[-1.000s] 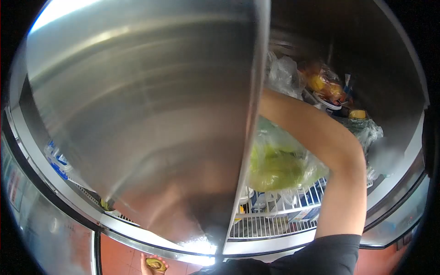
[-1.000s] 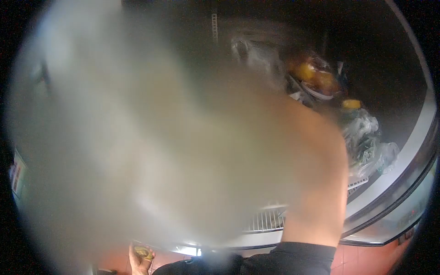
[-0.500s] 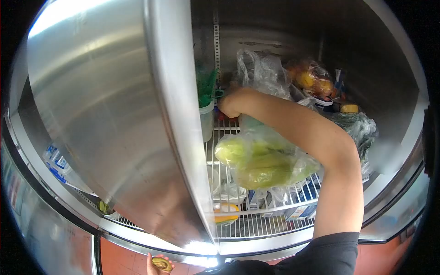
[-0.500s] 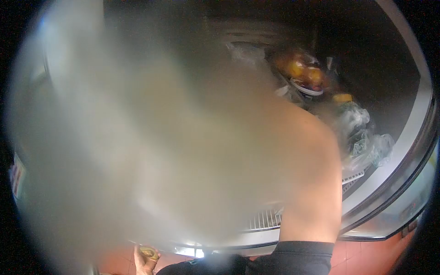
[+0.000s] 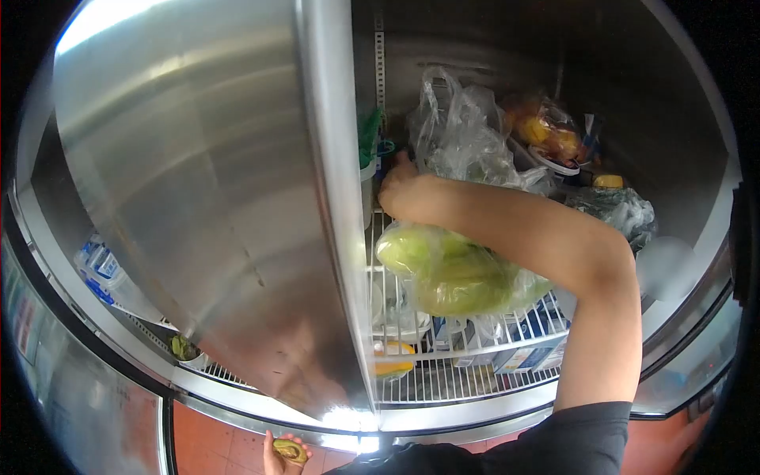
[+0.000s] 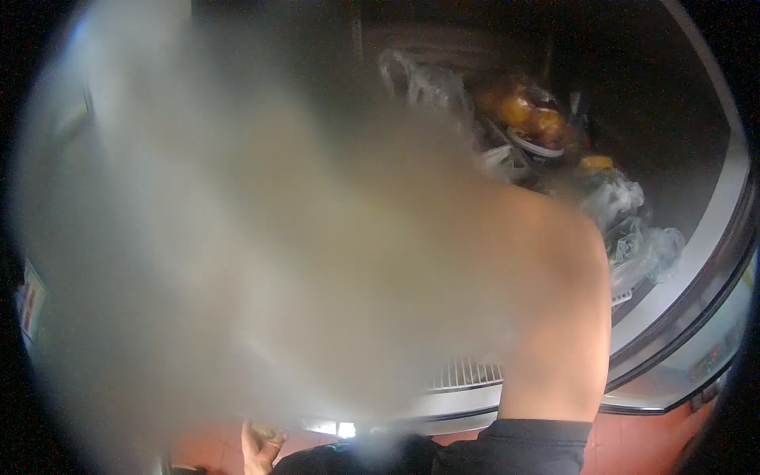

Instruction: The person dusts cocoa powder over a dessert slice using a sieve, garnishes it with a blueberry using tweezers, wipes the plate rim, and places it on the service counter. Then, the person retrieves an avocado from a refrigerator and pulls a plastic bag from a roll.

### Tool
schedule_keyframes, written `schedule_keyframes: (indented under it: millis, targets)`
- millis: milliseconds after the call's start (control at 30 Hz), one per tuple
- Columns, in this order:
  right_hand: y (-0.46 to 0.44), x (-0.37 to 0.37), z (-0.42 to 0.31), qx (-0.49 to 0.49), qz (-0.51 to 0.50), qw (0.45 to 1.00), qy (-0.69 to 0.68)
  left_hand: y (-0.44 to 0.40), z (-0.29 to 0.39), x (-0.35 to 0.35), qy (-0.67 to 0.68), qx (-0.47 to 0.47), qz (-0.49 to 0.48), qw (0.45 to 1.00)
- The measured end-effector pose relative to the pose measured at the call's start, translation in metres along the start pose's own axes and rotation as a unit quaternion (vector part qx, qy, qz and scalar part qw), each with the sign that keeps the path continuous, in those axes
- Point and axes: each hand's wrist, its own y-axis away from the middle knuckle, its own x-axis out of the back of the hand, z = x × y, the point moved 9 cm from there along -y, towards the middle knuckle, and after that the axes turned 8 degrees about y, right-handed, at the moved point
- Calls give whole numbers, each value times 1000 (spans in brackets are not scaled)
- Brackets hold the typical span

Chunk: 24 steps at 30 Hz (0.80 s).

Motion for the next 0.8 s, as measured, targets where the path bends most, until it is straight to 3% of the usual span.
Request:
schedule_keyframes:
  millis: [100, 133, 200, 300, 400, 533, 600, 700, 800]
  targets:
    - [32, 34, 8, -17, -15, 999, 33, 6, 4, -10, 2, -12, 9, 1000]
    - [56, 56, 5, 25, -19, 998, 59, 5, 6, -14, 2, -13, 8, 1000]
    - [74, 60, 5, 68, -24, 994, 84, 5, 11, -39, -80, -28, -101, 991]
    - [91, 58, 35, 29, 63, 997, 45, 27, 21, -42, -66, -50, -16, 996]
    - [98, 63, 50, 19, 110, 994, 8, 26, 20, -48, -29, -75, -83, 993]
    - [89, 56, 52, 46, 37, 997, -46, 27, 22, -17, -71, -54, -27, 996]
    - [95, 58, 71, 15, 105, 958, -265, 22, 25, -9, -73, -61, -55, 994]
    - [95, 58, 130, 1, 189, 923, -334, 30, 18, -40, -45, -22, -112, 992]
    - [138, 87, 163, 3, 333, 892, -304, 26, 18, -47, -46, -16, -40, 998]
